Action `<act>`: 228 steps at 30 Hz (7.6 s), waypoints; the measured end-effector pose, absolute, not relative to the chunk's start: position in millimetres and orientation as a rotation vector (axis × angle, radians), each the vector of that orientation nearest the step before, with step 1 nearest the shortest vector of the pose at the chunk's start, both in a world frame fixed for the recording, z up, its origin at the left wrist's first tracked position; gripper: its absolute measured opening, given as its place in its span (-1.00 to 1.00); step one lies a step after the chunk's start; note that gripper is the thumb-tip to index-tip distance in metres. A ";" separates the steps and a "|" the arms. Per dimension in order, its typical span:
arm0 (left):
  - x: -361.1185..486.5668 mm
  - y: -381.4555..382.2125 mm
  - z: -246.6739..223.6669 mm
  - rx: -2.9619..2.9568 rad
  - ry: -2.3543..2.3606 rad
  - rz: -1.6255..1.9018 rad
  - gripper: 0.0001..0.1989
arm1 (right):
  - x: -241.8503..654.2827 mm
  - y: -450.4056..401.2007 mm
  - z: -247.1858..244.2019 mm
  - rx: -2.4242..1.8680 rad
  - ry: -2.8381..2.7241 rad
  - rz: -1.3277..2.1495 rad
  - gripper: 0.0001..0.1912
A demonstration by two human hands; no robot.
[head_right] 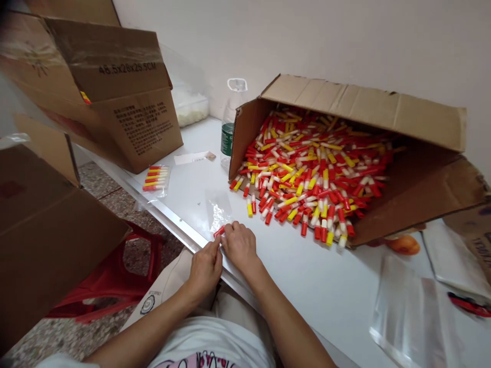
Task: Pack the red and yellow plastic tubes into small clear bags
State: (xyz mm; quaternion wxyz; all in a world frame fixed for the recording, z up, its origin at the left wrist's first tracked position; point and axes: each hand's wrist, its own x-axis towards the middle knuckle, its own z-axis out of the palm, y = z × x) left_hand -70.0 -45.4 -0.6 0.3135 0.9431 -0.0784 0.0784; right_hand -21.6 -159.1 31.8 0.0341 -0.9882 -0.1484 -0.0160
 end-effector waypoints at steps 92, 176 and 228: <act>-70.3 -48.8 5.7 2.492 -0.257 0.172 -0.63 | -36.3 -179.7 31.6 -2.821 -0.713 -0.276 -0.75; -65.1 -28.4 -1.2 2.453 0.002 0.470 -0.69 | 72.5 -178.5 47.4 -3.121 -0.290 0.110 -0.69; -72.1 -55.6 1.1 2.566 -0.346 0.278 -0.59 | -49.0 -167.8 20.2 -2.885 -0.269 -0.336 -0.67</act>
